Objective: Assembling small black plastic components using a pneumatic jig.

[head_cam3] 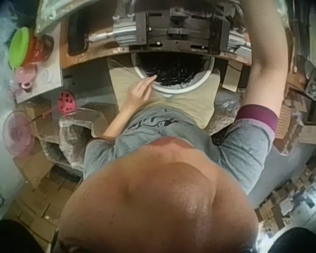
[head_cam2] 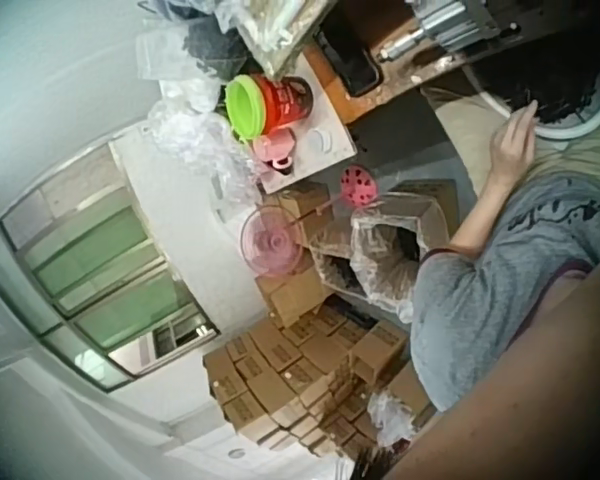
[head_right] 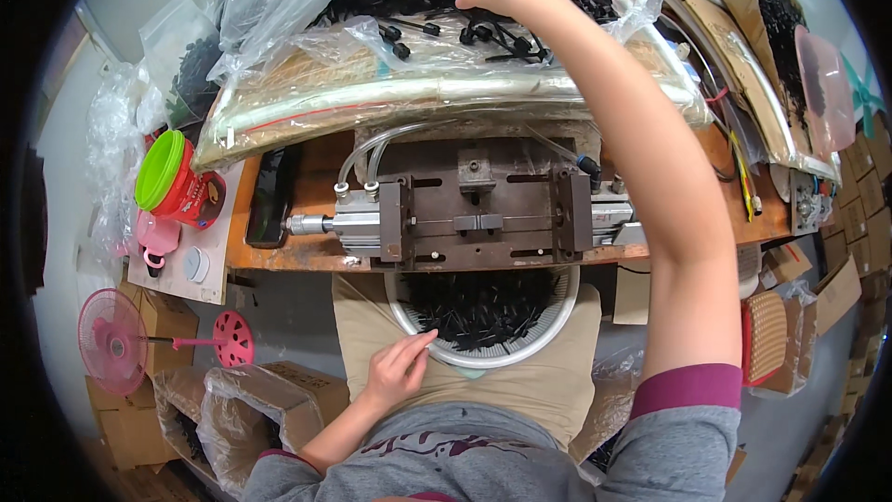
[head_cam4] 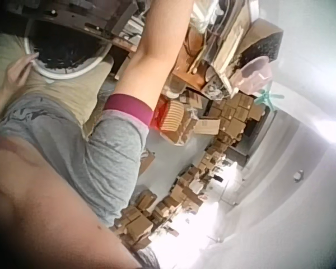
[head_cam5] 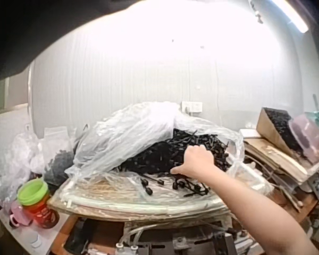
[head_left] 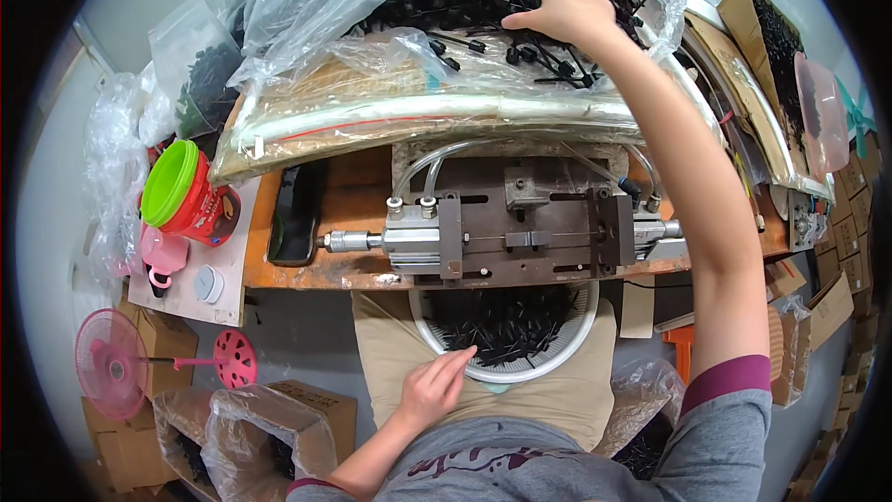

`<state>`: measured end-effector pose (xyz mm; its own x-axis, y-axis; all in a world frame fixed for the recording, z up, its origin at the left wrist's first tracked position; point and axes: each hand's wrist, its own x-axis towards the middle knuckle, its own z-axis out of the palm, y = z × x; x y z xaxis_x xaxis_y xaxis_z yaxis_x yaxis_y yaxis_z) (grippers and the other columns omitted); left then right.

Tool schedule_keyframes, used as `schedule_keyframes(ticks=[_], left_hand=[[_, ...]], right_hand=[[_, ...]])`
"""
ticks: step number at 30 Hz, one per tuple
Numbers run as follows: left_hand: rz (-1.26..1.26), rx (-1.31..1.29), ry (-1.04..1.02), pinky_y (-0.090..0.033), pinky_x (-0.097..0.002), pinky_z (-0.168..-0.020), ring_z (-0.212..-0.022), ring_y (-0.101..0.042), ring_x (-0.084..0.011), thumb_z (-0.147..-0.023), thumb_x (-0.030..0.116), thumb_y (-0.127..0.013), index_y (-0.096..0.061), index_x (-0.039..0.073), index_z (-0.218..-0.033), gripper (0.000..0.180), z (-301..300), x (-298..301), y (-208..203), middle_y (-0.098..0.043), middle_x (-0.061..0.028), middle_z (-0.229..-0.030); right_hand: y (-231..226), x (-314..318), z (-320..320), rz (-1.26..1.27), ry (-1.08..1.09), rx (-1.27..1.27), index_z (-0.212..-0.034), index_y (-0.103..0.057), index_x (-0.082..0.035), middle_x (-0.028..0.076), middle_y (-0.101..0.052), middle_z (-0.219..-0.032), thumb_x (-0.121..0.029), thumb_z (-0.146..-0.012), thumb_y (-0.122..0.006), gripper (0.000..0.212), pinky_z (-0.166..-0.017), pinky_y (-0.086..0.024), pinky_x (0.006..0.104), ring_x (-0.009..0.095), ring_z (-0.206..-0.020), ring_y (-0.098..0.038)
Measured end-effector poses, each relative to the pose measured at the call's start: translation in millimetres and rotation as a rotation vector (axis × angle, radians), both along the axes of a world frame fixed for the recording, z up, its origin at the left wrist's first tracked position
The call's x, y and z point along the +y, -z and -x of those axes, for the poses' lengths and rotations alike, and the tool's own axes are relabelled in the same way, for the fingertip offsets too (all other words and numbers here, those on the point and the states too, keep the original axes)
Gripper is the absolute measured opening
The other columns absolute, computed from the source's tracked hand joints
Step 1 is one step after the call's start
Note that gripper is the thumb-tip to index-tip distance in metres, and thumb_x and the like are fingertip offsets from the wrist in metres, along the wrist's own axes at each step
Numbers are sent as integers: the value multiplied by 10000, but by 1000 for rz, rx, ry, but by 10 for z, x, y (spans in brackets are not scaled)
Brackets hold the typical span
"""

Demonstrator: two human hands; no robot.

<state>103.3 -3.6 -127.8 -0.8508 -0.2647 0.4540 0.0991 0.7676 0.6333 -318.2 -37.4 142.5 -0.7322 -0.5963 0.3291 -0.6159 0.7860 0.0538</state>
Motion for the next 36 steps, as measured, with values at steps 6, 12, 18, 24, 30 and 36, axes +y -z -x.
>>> schedule_keyframes(ticks=[6,12,18,24,30,36], left_hand=[[-13,-22,-36,-552,-324,-624,-736,-690,-243,-786,-48,-675,-664,64,-1205,433,12,-81,16,-702,-109,-969],[-19,-30,-56,-540,-328,-600,-693,-675,-242,-790,-34,-678,-664,73,-1214,438,21,-142,82,-697,-108,-908],[-28,-40,-15,-536,-321,-596,-690,-672,-233,-800,-22,-678,-656,76,-1227,439,4,-84,79,-692,-100,-877],[-19,-66,2,-530,-325,-589,-674,-662,-220,-815,-7,-675,-652,82,-1231,426,-27,-61,119,-682,-83,-828],[-3,-100,15,-538,-323,-591,-675,-676,-223,-812,-12,-678,-658,78,-1214,412,3,-70,133,-698,-86,-837],[4,-161,34,-552,-328,-616,-711,-695,-235,-819,-13,-679,-658,69,-1208,398,-15,-58,107,-717,-95,-874]], right_hand=[[205,-285,107,14,136,128,-1113,-638,-5,129,-698,-1097,-544,-673,-791,712,-928,-469,414,296,-1107,-610],[250,-243,174,87,102,100,-1147,-585,-26,143,-709,-1045,-464,-651,-820,702,-901,-483,407,294,-1047,-652],[181,-48,227,58,-37,-28,-1222,-580,-53,176,-706,-1049,-360,-631,-816,706,-907,-516,417,317,-1010,-681],[197,316,260,194,-281,-159,-1346,-529,-8,210,-659,-1160,-249,-631,-788,798,-973,-491,379,328,-1093,-636],[200,432,83,158,-566,-205,-1365,-516,-17,219,-638,-1218,-96,-670,-743,735,-1011,-467,388,342,-1135,-612],[-75,438,-100,-98,-586,-47,-1254,-605,-94,115,-636,-1169,-156,-655,-799,632,-1011,-460,408,308,-1158,-568]])
